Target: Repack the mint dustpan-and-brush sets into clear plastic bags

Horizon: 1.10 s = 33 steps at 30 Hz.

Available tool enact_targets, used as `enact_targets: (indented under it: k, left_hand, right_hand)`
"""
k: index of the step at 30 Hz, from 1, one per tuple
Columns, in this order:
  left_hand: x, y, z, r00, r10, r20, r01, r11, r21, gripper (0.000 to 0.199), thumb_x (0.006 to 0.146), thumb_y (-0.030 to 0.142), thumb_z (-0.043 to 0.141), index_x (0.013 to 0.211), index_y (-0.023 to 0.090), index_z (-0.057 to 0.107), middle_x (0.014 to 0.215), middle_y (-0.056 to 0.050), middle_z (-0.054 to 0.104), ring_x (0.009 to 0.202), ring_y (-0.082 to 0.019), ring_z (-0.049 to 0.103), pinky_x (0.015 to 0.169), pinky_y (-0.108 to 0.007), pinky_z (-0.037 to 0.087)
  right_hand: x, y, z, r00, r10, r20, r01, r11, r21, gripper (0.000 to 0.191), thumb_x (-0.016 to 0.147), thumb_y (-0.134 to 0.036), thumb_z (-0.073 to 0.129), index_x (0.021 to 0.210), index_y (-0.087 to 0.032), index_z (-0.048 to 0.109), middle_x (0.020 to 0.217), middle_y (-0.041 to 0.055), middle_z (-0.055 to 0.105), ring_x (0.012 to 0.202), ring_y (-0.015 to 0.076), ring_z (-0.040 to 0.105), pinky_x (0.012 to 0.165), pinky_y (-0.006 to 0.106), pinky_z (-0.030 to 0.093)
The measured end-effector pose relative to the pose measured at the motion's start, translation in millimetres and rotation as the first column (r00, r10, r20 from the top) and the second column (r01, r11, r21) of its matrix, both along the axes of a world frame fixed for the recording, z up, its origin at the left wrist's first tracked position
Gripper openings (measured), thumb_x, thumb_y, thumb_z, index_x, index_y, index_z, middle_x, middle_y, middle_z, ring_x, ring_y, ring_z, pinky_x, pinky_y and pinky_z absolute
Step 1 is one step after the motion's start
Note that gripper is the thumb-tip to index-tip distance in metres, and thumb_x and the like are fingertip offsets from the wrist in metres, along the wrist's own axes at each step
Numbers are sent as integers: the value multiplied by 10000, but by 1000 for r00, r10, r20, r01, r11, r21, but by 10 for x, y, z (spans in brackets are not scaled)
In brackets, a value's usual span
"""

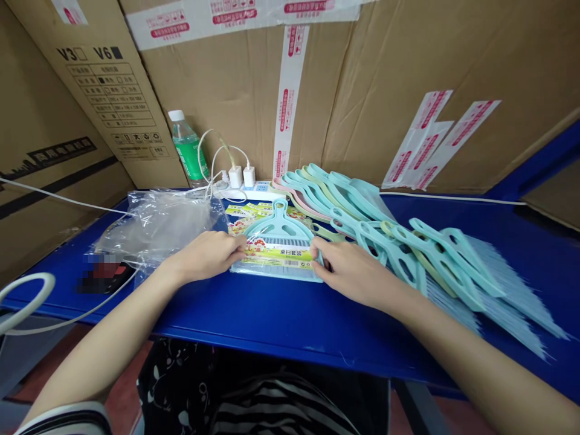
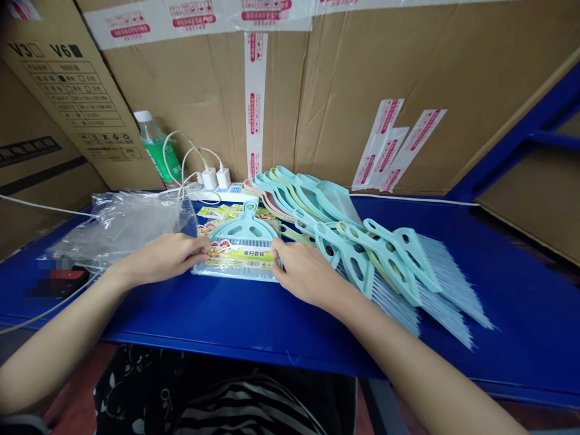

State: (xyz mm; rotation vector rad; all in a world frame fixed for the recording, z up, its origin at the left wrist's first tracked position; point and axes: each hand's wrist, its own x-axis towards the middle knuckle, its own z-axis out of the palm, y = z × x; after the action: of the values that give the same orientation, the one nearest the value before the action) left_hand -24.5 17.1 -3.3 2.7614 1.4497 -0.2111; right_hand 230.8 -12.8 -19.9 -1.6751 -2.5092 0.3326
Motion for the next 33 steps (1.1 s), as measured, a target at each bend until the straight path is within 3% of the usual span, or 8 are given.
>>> enact_targets:
  k: [5,9,13,16,22,25,29,33]
  left_hand:
    - [34,-11,6,996,87,-19,-86,995,50,165,884,260,430,949,197,568,628,-9,615,603,-200,603,558,-277,353]
    - [30,0,5,986,119,114,-122,992,20,107,820,181,432,866,211,523,537,49,575,499,-149,538,530,-253,318]
    - [6,7,17,958,112,265,-118,993,8,77,721,159,464,765,222,452,458,100,511,405,-106,434,511,-240,301]
    - [1,6,24,939,113,325,-112,994,-22,81,701,169,464,752,223,432,463,103,527,396,-99,438,513,-238,307]
    - [1,11,27,924,161,346,-160,987,-34,188,794,220,442,965,189,511,498,75,574,423,-134,495,545,-265,344]
    - [-30,24,22,906,176,385,-164,984,-65,370,853,332,455,1166,135,478,590,30,635,479,-154,537,574,-283,382]
    - [-83,66,-25,856,165,490,-129,986,-107,589,872,420,462,1369,119,359,884,-74,704,643,-167,611,643,-293,448]
    - [-101,135,-77,736,264,623,-121,957,-263,749,838,470,528,1467,149,279,1184,-148,637,872,-209,653,755,-326,506]
  right_hand:
    - [8,57,-35,985,-42,-168,41,999,-8,147,797,-105,445,803,-239,385,550,-56,504,511,157,484,523,269,268]
    - [33,89,-46,930,-22,-367,43,998,48,148,743,-108,430,807,-239,410,527,-81,436,483,141,451,528,273,284]
    - [55,106,-32,789,30,-614,8,998,59,123,744,-162,406,836,-235,444,535,-94,326,475,129,368,508,272,281]
    - [60,122,-12,677,38,-735,-19,999,34,108,755,-204,419,854,-228,458,576,-92,296,482,114,310,492,264,269]
    - [46,156,-34,532,-15,-847,-8,1000,-23,156,756,-255,453,906,-221,479,592,-101,281,475,103,261,484,272,226]
    - [35,156,-51,485,-42,-873,-8,999,-53,162,746,-277,470,899,-225,480,583,-103,262,485,106,256,490,275,217]
    - [44,148,-27,450,-82,-889,-56,991,-120,151,745,-307,482,876,-233,488,589,-96,265,500,106,279,499,276,225]
    - [70,159,4,424,-104,-900,-67,987,-146,178,715,-334,495,860,-230,508,602,-87,285,525,110,290,503,274,241]
